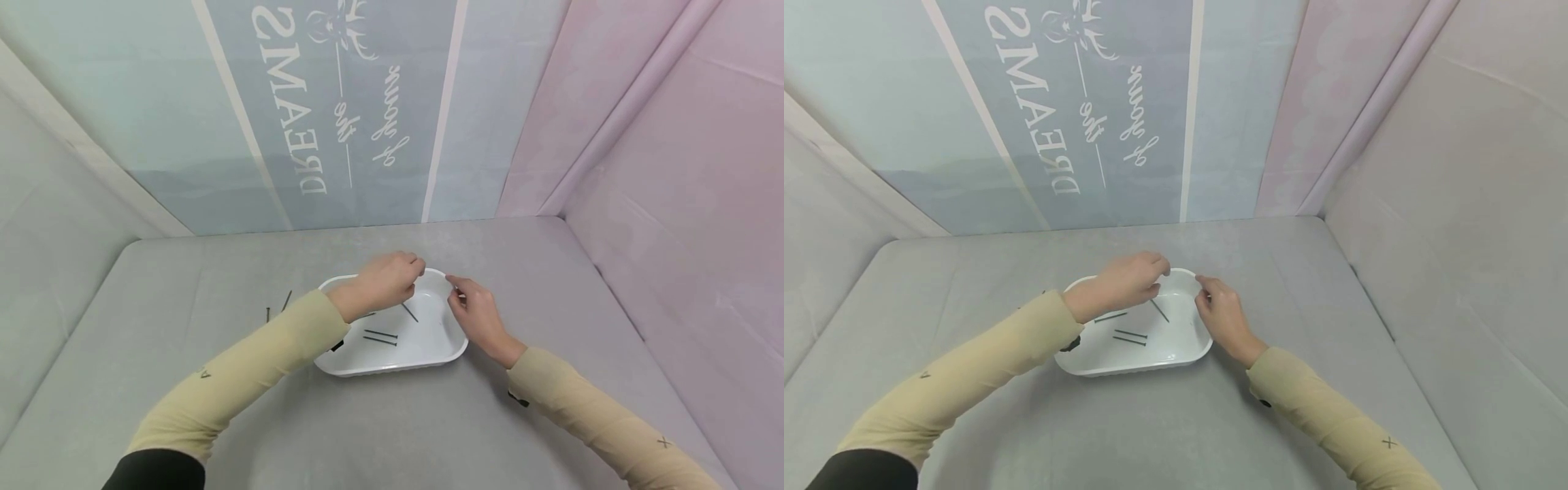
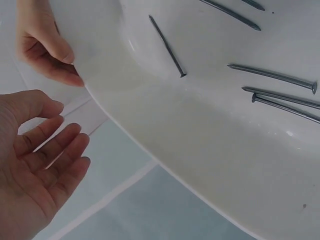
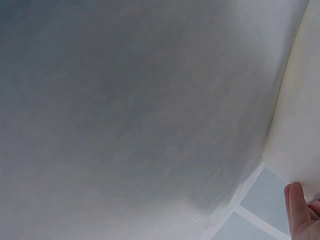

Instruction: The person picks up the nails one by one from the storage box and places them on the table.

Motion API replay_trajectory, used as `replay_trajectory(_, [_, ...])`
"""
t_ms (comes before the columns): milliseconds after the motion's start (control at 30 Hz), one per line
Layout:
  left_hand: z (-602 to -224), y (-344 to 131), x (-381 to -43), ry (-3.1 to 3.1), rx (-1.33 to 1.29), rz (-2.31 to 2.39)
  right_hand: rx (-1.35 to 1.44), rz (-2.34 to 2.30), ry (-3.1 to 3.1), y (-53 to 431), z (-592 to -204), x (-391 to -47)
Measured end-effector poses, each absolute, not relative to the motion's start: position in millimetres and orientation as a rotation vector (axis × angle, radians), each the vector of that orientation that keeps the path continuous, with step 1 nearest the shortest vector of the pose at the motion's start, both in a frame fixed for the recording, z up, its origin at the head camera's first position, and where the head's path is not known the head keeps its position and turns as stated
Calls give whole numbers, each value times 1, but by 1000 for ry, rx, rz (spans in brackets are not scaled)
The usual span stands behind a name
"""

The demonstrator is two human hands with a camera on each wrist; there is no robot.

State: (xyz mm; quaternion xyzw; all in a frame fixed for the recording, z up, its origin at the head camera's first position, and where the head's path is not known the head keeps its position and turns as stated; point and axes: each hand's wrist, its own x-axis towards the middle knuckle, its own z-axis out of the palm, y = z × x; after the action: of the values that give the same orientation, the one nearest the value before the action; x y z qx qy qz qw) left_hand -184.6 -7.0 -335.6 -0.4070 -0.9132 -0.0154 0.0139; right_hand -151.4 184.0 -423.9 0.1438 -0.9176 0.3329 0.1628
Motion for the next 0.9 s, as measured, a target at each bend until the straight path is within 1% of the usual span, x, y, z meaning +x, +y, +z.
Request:
replay_trajectory(333, [-352, -3, -189, -2810, -1375, 47, 405, 951, -2606, 184, -424, -151])
replay_trajectory(900, [-366, 5, -196, -2851, -1604, 165, 403, 939, -2615, 185, -423, -152])
